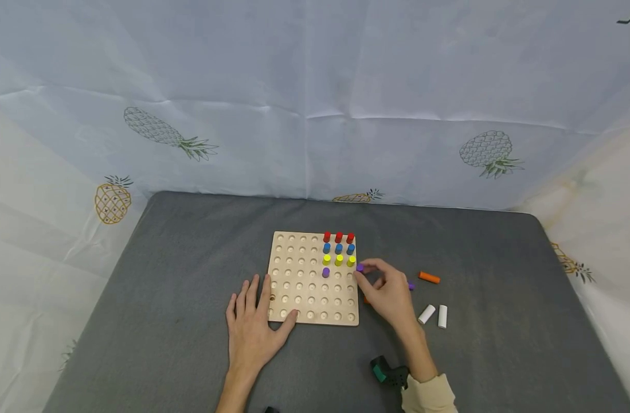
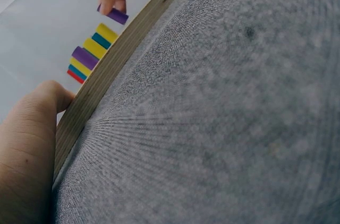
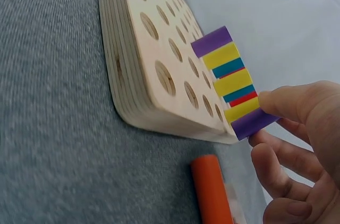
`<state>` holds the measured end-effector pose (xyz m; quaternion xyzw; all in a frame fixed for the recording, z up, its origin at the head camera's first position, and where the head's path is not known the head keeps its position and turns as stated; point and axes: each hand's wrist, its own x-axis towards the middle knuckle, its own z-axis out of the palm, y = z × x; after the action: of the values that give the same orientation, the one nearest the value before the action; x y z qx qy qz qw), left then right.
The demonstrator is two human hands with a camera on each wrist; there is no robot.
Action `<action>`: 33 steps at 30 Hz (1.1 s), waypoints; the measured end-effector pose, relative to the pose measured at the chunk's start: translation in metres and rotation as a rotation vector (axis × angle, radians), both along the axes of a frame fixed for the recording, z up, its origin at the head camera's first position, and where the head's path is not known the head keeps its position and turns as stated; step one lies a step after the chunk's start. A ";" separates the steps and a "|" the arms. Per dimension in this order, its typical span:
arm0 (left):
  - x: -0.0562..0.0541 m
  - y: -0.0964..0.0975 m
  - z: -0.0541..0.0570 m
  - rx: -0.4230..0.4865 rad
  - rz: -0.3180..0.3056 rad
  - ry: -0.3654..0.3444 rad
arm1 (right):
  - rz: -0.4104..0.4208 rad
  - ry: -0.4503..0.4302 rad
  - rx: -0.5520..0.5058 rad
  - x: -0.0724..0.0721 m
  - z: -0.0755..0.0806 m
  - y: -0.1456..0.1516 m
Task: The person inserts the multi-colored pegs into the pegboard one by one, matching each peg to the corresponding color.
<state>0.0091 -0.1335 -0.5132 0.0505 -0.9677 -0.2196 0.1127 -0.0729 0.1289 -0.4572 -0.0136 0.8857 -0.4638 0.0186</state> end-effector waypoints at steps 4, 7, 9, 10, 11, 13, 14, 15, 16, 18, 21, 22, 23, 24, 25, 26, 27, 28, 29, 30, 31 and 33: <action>0.000 0.000 0.000 0.005 0.000 0.002 | 0.005 0.005 -0.001 0.000 0.001 -0.005; 0.000 0.000 0.000 0.005 -0.001 0.001 | 0.010 0.013 -0.007 0.000 0.002 -0.009; 0.000 0.000 0.001 0.005 -0.001 0.001 | 0.017 0.016 -0.016 0.000 0.002 -0.012; 0.000 0.000 0.001 0.005 -0.001 0.001 | 0.021 0.017 -0.022 0.000 0.002 -0.013; 0.000 0.000 0.001 0.003 -0.001 0.001 | 0.025 0.018 -0.028 0.000 0.002 -0.014; 0.000 0.000 0.001 0.002 -0.001 0.002 | 0.032 0.021 -0.042 0.000 0.002 -0.016; 0.000 0.000 0.001 0.000 -0.001 0.003 | 0.036 0.022 -0.049 -0.001 0.001 -0.016; 0.000 0.000 0.001 -0.001 -0.001 0.003 | 0.040 0.022 -0.055 -0.001 0.001 -0.017; 0.000 0.000 0.001 -0.003 -0.001 0.004 | 0.044 0.023 -0.061 -0.001 0.001 -0.018; 0.000 0.000 0.001 -0.004 -0.001 0.004 | 0.054 0.023 -0.068 -0.001 0.000 -0.019; 0.000 0.000 0.002 -0.003 -0.001 0.004 | 0.070 0.022 -0.069 -0.001 -0.001 -0.021; 0.001 0.000 0.002 -0.002 -0.001 0.004 | 0.074 0.019 -0.066 -0.001 -0.001 -0.022; 0.000 -0.001 0.001 -0.002 -0.001 0.005 | 0.079 0.016 -0.066 -0.001 -0.001 -0.022; 0.000 0.000 0.001 -0.002 -0.001 0.006 | 0.082 0.014 -0.063 0.000 -0.001 -0.023; 0.000 0.000 0.001 -0.004 -0.001 0.007 | 0.086 0.013 -0.060 0.000 -0.002 -0.024; 0.000 0.000 0.001 -0.004 -0.002 0.009 | 0.090 0.011 -0.058 0.000 -0.002 -0.025; 0.000 0.000 0.001 -0.004 -0.001 0.009 | 0.096 0.014 -0.058 0.000 -0.002 -0.026; 0.000 0.000 0.001 -0.005 -0.001 0.009 | 0.101 0.015 -0.059 0.001 -0.003 -0.026; 0.000 0.000 0.001 -0.005 -0.001 0.011 | 0.106 0.019 -0.061 0.001 -0.003 -0.027; 0.000 0.000 0.001 -0.004 -0.001 0.011 | 0.109 0.024 -0.060 0.001 -0.004 -0.027; 0.000 0.000 0.001 -0.002 -0.001 0.011 | 0.111 0.027 -0.061 0.001 -0.004 -0.028; 0.000 0.000 0.002 0.000 -0.001 0.012 | 0.115 0.034 -0.063 0.001 -0.004 -0.028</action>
<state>0.0096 -0.1336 -0.5114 0.0488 -0.9671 -0.2199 0.1183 -0.0716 0.1006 -0.4616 -0.0727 0.8687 -0.4891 0.0298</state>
